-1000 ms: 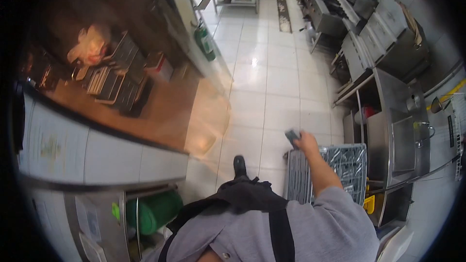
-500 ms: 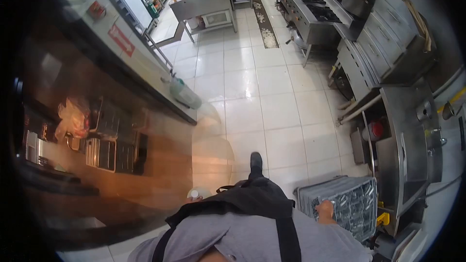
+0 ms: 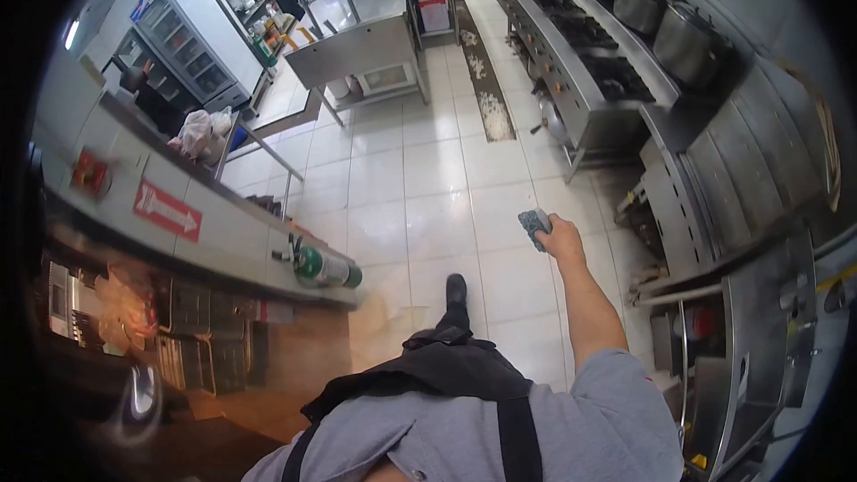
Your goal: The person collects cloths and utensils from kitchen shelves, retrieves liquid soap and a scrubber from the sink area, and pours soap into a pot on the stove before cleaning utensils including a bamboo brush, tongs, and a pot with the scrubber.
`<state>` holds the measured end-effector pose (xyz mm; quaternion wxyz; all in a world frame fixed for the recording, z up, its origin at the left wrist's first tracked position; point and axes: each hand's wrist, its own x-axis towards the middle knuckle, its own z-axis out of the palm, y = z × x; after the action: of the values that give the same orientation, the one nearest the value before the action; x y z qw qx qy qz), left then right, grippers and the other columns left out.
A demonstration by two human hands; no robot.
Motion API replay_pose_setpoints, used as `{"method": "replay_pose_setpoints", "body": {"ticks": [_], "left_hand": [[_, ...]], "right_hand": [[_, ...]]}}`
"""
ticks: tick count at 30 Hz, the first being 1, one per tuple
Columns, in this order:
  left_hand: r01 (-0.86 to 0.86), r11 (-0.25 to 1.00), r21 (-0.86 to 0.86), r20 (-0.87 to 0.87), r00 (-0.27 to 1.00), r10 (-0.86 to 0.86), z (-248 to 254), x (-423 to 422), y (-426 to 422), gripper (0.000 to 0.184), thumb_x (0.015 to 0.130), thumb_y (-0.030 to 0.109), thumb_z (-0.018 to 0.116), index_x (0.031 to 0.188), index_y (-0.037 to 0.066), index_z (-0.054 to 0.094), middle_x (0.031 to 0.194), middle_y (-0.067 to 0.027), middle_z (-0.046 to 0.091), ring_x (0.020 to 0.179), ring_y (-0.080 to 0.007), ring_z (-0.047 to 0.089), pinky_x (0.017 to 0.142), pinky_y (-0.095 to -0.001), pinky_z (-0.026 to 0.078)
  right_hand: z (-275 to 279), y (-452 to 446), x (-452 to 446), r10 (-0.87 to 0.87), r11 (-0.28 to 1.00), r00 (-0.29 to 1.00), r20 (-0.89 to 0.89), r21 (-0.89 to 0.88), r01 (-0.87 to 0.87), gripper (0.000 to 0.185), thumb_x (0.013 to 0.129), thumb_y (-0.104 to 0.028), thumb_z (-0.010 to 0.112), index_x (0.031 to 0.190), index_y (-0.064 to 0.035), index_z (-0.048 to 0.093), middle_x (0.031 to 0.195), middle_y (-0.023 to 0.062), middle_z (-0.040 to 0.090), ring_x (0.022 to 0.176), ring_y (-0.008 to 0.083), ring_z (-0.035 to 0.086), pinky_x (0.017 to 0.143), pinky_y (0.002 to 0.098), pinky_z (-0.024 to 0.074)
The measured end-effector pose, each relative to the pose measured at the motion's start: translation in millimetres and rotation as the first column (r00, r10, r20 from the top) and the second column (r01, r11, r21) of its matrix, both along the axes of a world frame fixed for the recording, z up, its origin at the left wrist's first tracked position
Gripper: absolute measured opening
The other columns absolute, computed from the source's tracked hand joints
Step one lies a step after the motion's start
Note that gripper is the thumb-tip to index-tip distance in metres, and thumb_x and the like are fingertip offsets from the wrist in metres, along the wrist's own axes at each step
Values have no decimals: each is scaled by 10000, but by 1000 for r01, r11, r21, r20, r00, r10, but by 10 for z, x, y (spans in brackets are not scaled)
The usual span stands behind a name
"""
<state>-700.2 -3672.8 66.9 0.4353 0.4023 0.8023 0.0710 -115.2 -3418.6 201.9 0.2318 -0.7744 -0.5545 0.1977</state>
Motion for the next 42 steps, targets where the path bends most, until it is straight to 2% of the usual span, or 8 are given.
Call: {"method": "replay_pose_setpoints", "body": {"ticks": [11,15,18,20,23,32,38,42], "left_hand": [[104,995,10,-3,995,-104,-283,763,3687,549,755,482,720,886,-50,684,695,-146,647,669,-225,613,647,-385,476],[123,992,39,-40,992,-121,-319,1077,5013,551,751,485,726,872,-51,685,671,-135,640,645,-210,602,631,-383,472],[100,994,52,-50,994,-98,-319,1369,6101,543,730,504,740,818,-31,697,622,-85,626,572,-181,572,572,-366,450],[21,995,103,120,992,-33,-253,1514,6823,551,712,516,746,826,-22,704,617,-83,622,571,-181,571,570,-365,451],[118,984,131,-52,992,-112,289,1990,7900,564,692,523,755,824,-23,703,637,-95,638,608,-195,599,594,-381,468],[155,931,330,33,984,-175,744,3213,10427,431,696,385,789,873,-3,726,778,-115,711,711,-176,669,668,-338,508],[264,905,333,62,952,-301,603,3984,12479,469,681,443,782,873,19,730,764,-147,701,713,-231,674,700,-355,517],[465,836,290,41,867,-497,726,4805,13838,520,685,505,756,912,38,727,807,-167,696,754,-275,673,728,-382,514]], "right_hand": [[-1262,350,1138,-141,884,959,246,-405,234,360,631,-287,714,861,-15,660,884,209,657,864,380,631,808,447,510],[-1544,108,1488,-376,519,879,294,-719,462,384,575,-256,790,826,16,687,916,200,681,911,331,660,821,383,525],[-1434,854,1687,-549,449,795,260,-711,542,397,545,-235,815,821,20,688,899,197,689,897,330,673,808,379,537],[-1620,1672,2018,-467,535,855,227,-697,477,381,564,-249,796,830,4,695,895,205,686,872,342,673,793,392,543],[-2155,3223,2453,-314,734,916,249,-548,401,397,608,-296,753,882,-15,694,957,210,676,910,349,658,832,413,527],[-245,8124,2997,-185,974,977,-109,-155,167,406,702,-289,723,989,-15,636,949,242,652,943,417,609,829,455,493],[-1034,9202,3528,-184,978,981,57,-85,188,487,653,-318,758,1019,-22,634,981,218,656,966,393,609,839,451,492],[-907,9328,3792,-316,879,948,26,-368,303,439,633,-248,766,994,-23,658,1024,236,647,1061,384,581,901,457,473]]}}
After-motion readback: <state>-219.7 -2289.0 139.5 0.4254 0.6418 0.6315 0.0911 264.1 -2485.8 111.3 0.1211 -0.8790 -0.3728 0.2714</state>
